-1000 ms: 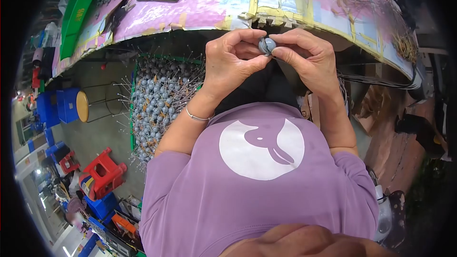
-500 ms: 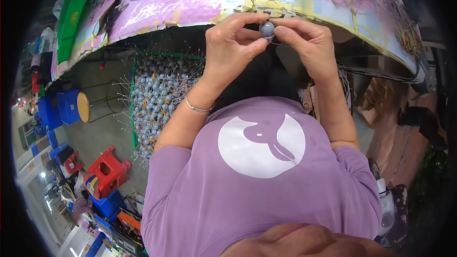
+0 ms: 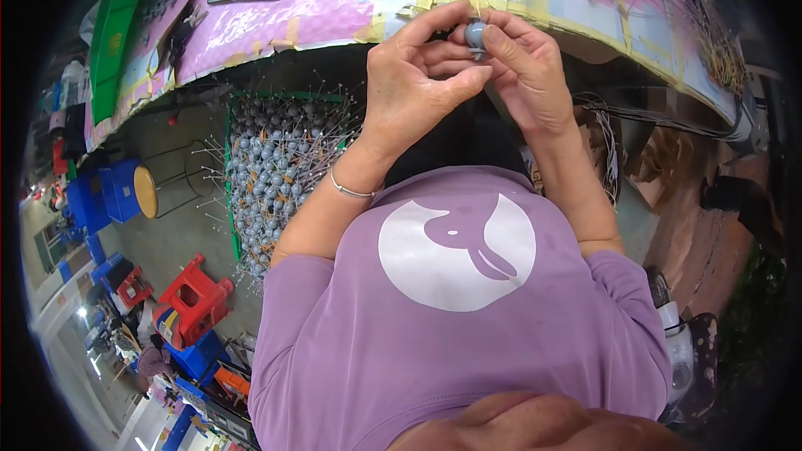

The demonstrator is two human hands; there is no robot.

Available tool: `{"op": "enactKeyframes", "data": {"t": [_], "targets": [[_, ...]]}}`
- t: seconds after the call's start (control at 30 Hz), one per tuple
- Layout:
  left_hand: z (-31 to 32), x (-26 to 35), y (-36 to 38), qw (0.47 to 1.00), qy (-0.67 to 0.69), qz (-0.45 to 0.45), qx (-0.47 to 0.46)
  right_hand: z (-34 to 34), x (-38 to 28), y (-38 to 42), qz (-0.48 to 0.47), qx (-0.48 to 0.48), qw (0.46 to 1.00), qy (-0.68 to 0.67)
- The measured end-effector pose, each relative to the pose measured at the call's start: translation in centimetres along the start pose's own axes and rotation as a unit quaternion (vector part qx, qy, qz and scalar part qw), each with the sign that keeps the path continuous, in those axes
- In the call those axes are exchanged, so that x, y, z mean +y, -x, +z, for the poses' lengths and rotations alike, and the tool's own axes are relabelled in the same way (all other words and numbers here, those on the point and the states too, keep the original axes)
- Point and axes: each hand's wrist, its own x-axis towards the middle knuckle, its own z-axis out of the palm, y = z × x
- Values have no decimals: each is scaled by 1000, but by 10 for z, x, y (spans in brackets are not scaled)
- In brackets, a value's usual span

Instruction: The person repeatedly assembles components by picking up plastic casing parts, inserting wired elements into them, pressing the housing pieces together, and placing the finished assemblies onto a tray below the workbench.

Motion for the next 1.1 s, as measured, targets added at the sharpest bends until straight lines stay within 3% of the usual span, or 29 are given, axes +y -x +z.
{"op": "enactKeyframes", "data": {"t": [0.13, 0.17, 0.27, 0.37, 0.47, 0.67, 0.9, 1.1], "targets": [[-3, -9, -2, 991, -103, 83, 29, 4, 3, 0, -74, 30, 995, 65], [-1, -15, -2, 987, -74, 134, 58, 1, 1, 1, -96, 29, 991, 84], [-11, -11, 6, 958, -225, 175, 22, -7, -6, 3, -133, 26, 983, 128], [-15, -9, 15, 958, -232, 169, 10, -12, -12, 9, -132, 32, 980, 147], [-12, 14, 29, 979, -184, 87, 8, -3, -26, 17, -84, -47, 984, 149], [-22, 29, 45, 979, -188, 69, -32, -2, -27, 23, -60, -145, 963, 217], [-28, 30, 62, 927, -312, 207, -1, 15, -26, 18, -72, -212, 952, 207], [-29, 41, 68, 955, -254, 153, 9, 15, -12, 12, -77, -206, 956, 193]]}}
